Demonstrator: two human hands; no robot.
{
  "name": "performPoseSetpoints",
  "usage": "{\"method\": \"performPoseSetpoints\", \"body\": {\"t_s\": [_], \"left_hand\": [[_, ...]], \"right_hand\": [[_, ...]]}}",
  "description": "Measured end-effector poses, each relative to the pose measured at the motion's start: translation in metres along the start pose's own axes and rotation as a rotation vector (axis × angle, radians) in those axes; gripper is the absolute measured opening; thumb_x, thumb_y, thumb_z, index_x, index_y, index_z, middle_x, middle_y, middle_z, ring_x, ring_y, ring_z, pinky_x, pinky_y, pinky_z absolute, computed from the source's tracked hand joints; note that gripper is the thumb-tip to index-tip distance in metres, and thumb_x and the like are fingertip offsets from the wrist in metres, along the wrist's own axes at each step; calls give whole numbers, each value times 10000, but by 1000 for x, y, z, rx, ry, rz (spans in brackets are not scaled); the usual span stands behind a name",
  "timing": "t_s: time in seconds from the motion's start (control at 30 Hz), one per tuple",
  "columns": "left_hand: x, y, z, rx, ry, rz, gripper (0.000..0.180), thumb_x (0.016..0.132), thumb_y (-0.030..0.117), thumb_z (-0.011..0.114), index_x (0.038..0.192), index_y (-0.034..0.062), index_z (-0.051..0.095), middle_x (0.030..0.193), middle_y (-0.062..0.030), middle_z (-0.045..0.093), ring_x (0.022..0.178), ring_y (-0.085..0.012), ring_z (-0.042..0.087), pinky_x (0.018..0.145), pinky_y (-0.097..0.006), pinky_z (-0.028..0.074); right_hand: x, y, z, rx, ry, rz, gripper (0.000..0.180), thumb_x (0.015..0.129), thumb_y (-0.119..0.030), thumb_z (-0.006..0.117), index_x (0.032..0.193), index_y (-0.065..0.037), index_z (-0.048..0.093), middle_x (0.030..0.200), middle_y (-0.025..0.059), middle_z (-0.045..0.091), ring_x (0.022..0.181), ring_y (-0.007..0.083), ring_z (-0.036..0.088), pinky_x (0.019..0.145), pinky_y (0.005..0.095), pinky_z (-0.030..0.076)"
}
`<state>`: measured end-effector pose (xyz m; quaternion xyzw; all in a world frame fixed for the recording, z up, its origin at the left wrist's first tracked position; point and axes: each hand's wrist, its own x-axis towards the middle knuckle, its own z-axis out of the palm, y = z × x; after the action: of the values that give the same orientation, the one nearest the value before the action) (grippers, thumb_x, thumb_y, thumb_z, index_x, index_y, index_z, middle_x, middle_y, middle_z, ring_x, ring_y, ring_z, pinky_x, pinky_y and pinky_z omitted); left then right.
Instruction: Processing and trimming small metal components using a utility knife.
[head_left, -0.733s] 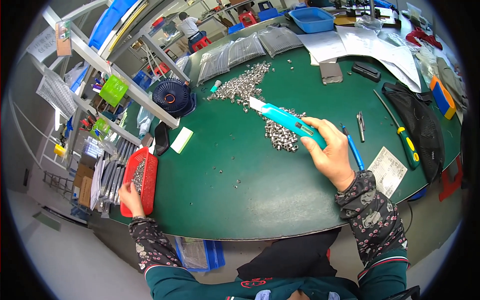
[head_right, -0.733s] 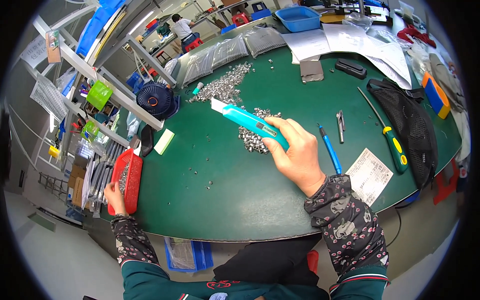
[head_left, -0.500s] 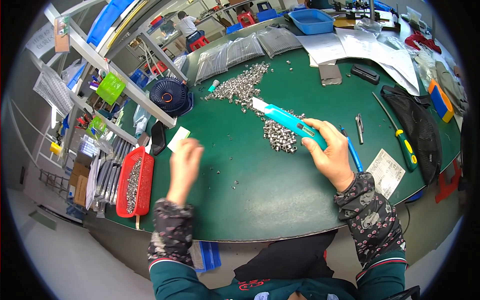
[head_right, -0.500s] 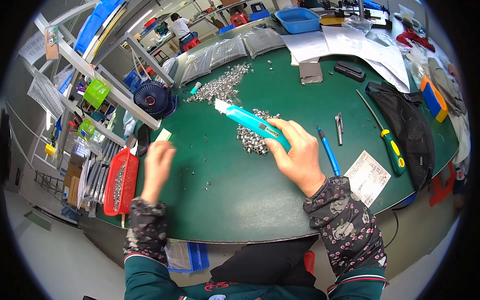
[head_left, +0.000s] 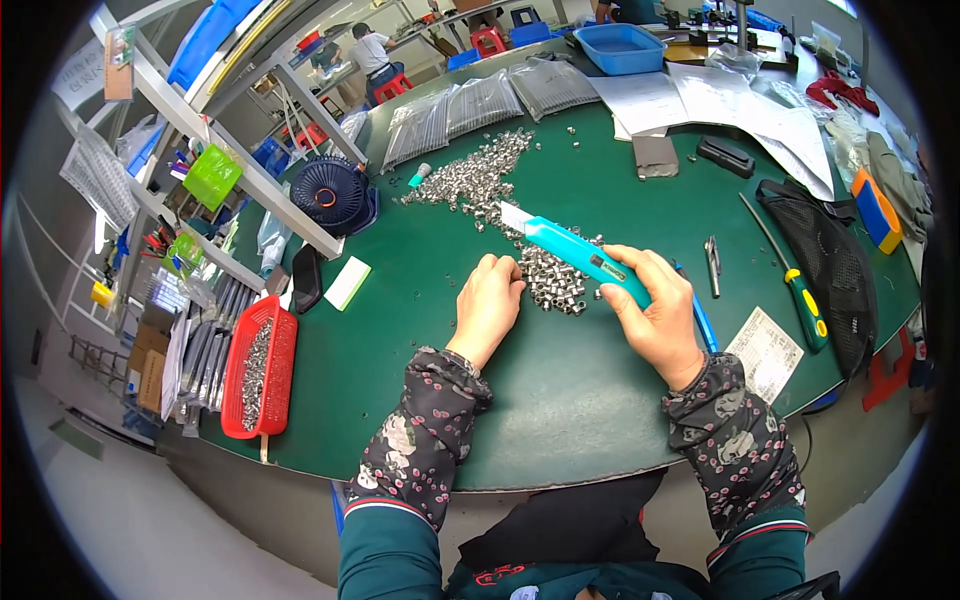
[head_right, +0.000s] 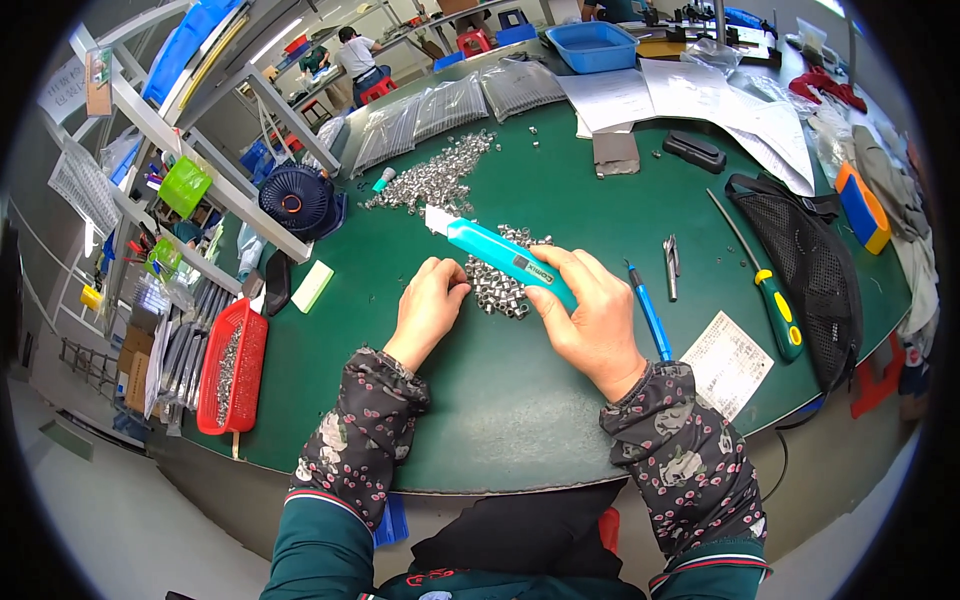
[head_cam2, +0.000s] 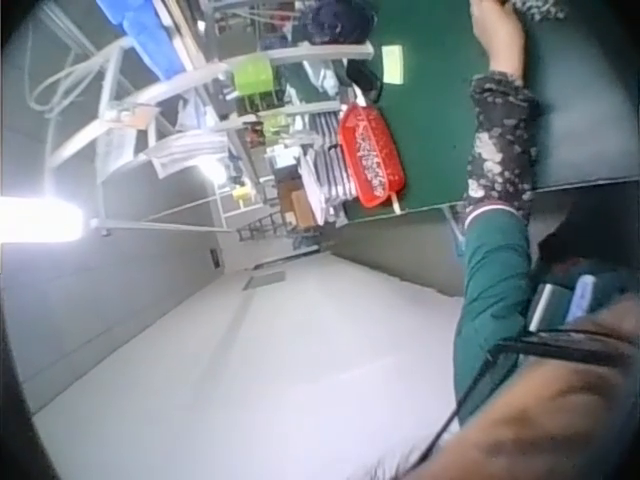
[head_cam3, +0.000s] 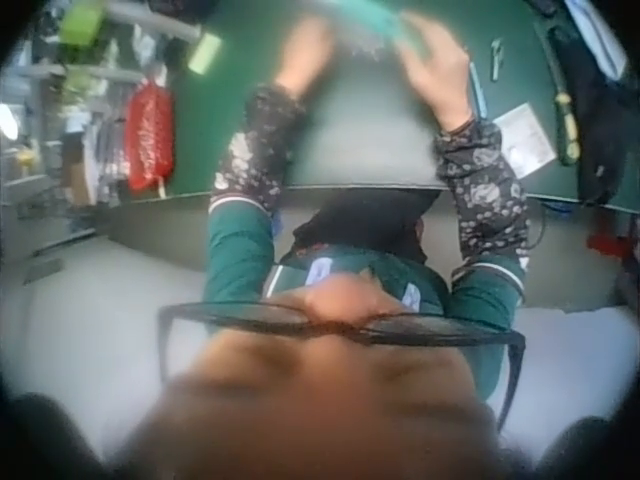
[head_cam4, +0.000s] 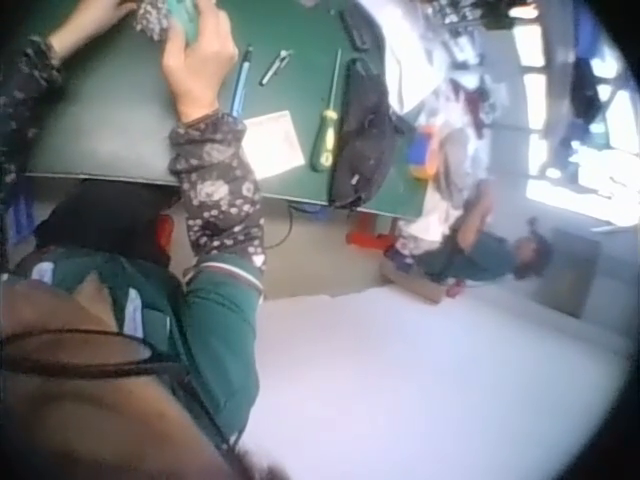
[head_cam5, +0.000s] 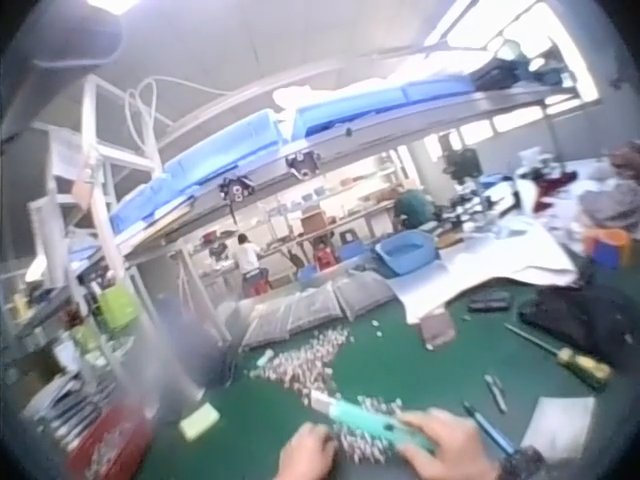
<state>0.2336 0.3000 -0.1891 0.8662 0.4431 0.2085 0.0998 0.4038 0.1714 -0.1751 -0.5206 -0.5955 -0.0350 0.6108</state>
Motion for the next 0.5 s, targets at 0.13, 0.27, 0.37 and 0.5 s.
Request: {"method": "performPoseSetpoints", "body": {"t_s": [0.13, 0.27, 0.37, 0.5], "left_hand": [[-5, -10, 1, -30, 91, 53, 97, 797, 93, 607, 861, 38, 559, 892, -86, 573, 759, -237, 571, 663, -351, 456], [-18, -14, -15, -722, -63, -242, 60, 843, 76, 587, 854, 27, 555, 881, -61, 609, 630, -104, 523, 558, -251, 437], [-38, -12, -34, -1204, -96, -395, 52, 862, 69, 577, 887, 28, 557, 886, -46, 615, 604, -36, 476, 537, -181, 413], [-49, -26, -30, -1379, 4, -399, 159, 860, 86, 593, 999, 31, 538, 830, -26, 572, 584, -41, 458, 496, -167, 404]], "right_hand": [[-1, -1, 0, 6, -13, 7, 295, 730, -79, 658, 1011, -21, 592, 786, 131, 583, 674, 289, 582, 586, 333, 453], [-2, 1, -1, 1, -20, 14, 294, 730, -77, 658, 1011, -26, 593, 774, 127, 578, 659, 283, 576, 571, 337, 446], [-3, 0, 2, 11, -54, 20, 297, 727, -80, 659, 1013, -30, 595, 770, 126, 576, 650, 280, 570, 565, 338, 442], [-6, -4, 3, 20, -129, 16, 298, 724, -83, 659, 1011, -32, 598, 796, 130, 591, 680, 293, 585, 586, 343, 454]]}}
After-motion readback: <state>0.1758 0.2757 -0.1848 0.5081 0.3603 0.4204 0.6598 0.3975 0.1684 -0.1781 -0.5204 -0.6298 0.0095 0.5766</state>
